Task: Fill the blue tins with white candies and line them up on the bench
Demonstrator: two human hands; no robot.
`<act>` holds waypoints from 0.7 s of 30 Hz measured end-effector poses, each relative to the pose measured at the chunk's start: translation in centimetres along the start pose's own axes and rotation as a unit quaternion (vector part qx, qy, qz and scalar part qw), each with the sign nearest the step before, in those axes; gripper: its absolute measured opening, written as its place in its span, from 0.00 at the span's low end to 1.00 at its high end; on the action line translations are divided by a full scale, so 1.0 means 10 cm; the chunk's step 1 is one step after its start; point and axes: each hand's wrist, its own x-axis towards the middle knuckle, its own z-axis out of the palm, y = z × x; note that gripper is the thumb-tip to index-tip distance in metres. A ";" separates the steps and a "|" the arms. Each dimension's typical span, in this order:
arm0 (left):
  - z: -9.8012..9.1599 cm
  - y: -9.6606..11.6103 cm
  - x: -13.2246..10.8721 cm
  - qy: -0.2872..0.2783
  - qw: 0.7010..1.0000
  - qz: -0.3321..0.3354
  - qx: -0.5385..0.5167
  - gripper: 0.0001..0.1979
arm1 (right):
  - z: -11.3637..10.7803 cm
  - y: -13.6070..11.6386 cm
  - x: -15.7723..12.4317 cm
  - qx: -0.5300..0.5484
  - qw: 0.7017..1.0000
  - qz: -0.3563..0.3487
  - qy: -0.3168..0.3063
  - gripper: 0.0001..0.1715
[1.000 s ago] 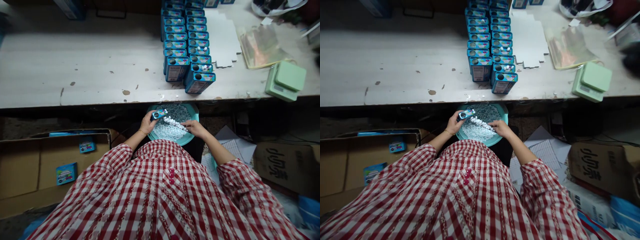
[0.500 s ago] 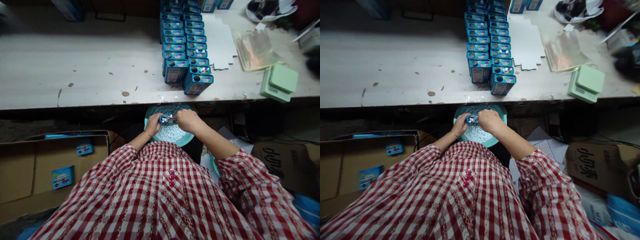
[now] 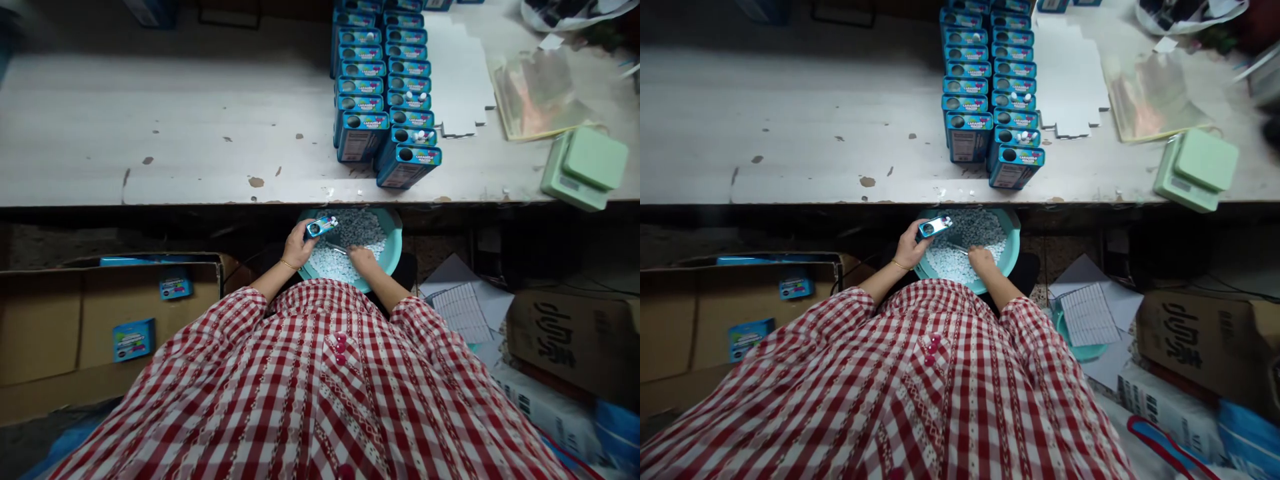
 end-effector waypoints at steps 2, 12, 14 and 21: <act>-0.01 0.01 0.00 0.000 1.000 -0.001 0.000 0.19 | 0.11 -0.08 0.00 0.015 0.999 -0.030 -0.018 0.17; -0.05 -0.02 0.00 0.002 1.000 -0.010 -0.008 0.20 | -0.03 0.33 -0.15 0.161 0.983 -0.084 -0.015 0.19; -0.03 -0.02 0.00 0.001 1.000 -0.009 -0.006 0.20 | -0.21 0.38 -0.26 0.221 0.971 -0.090 0.017 0.19; 0.11 0.05 -0.02 -0.039 0.999 0.035 0.014 0.21 | -1.06 0.18 -0.61 0.165 0.979 -0.098 0.070 0.18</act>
